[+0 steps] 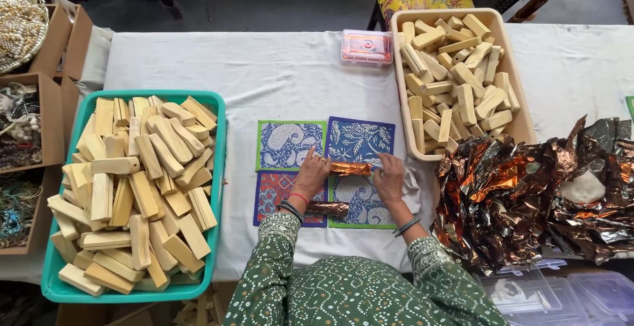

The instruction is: The person wipes a small wooden block with a white cloth, then wraps it in copper-colored foil. The wrapped block is placed into a clear plastic container. The process is repeated with another wooden block.

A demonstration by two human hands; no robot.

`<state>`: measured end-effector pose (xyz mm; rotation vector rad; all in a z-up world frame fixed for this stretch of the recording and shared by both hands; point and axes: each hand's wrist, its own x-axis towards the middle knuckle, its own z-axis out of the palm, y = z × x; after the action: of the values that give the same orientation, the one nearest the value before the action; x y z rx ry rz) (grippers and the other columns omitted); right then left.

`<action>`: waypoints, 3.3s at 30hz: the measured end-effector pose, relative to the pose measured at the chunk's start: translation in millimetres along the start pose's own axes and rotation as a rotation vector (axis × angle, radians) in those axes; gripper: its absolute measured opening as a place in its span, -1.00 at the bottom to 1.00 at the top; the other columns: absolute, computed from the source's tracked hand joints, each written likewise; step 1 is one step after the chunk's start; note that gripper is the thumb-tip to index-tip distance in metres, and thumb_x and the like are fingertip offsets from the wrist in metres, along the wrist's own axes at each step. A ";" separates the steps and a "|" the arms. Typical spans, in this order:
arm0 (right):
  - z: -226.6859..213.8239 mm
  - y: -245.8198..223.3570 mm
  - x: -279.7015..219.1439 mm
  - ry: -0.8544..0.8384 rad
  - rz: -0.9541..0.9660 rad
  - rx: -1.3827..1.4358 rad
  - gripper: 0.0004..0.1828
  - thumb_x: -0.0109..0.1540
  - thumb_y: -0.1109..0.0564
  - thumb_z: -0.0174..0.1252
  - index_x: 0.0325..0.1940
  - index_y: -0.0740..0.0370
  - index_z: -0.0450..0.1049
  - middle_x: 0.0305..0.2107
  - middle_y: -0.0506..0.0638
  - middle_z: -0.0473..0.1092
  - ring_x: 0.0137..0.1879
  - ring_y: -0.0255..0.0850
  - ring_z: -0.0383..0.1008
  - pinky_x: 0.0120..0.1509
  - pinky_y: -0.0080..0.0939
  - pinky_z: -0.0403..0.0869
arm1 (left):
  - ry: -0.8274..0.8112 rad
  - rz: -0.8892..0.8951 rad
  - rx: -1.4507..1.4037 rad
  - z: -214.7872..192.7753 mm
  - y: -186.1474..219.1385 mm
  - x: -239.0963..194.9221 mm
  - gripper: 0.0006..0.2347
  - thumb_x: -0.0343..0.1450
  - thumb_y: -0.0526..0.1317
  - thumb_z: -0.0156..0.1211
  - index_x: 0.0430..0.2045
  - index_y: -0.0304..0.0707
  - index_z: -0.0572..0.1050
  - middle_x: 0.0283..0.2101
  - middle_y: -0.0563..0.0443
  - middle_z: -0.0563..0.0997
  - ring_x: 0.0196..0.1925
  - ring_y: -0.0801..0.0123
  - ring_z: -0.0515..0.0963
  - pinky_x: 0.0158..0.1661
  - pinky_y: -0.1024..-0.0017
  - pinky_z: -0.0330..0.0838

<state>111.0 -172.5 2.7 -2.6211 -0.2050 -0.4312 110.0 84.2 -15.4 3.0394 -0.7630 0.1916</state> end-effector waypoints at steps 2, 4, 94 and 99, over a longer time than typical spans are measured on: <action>-2.6 -20.4 7.1 -0.002 -0.051 0.116 -0.59 0.14 0.26 0.18 0.09 0.18 0.51 0.00 0.02 0.45 0.17 -0.01 0.41 0.25 0.02 0.41 | 0.001 0.006 0.018 3.2 2.9 -3.7 -0.77 0.40 -0.34 0.11 -0.09 -0.27 0.56 -0.34 0.02 0.63 -0.17 0.27 0.63 0.39 0.12 0.13; 1.4 -33.4 14.5 0.003 -0.101 0.233 -0.66 0.18 0.22 0.19 0.06 0.21 0.53 -0.02 0.04 0.44 0.16 -0.01 0.41 0.25 0.03 0.40 | 0.004 0.015 0.040 4.0 3.6 -4.3 -0.78 0.41 -0.34 0.10 -0.09 -0.27 0.57 -0.33 0.01 0.63 -0.16 0.27 0.62 0.40 0.12 0.13; 59.2 -164.4 -15.6 -0.653 -0.499 0.205 -0.34 0.01 0.03 0.39 0.17 0.18 0.44 -0.07 0.12 0.41 0.11 0.12 0.39 0.12 0.09 0.42 | -0.065 -0.507 -0.385 -21.7 -70.6 -167.1 -0.36 0.21 -0.21 0.44 0.23 -0.11 0.32 0.27 -0.01 0.41 0.41 0.15 0.21 0.33 -0.05 0.02; 53.2 -138.4 -24.3 -0.653 -0.449 0.171 -0.49 0.12 0.02 0.35 0.14 0.15 0.49 0.00 0.06 0.44 0.14 0.06 0.41 0.20 0.02 0.43 | -0.153 -0.443 -0.299 6.5 -85.3 -170.4 -0.54 0.34 -0.18 0.38 0.17 0.05 0.45 0.24 0.13 0.45 0.45 0.30 0.27 0.46 -0.09 -0.02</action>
<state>72.3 -27.5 9.3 -2.4438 -1.0014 0.3114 1.9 239.4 -39.8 2.8582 -0.0905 -0.1466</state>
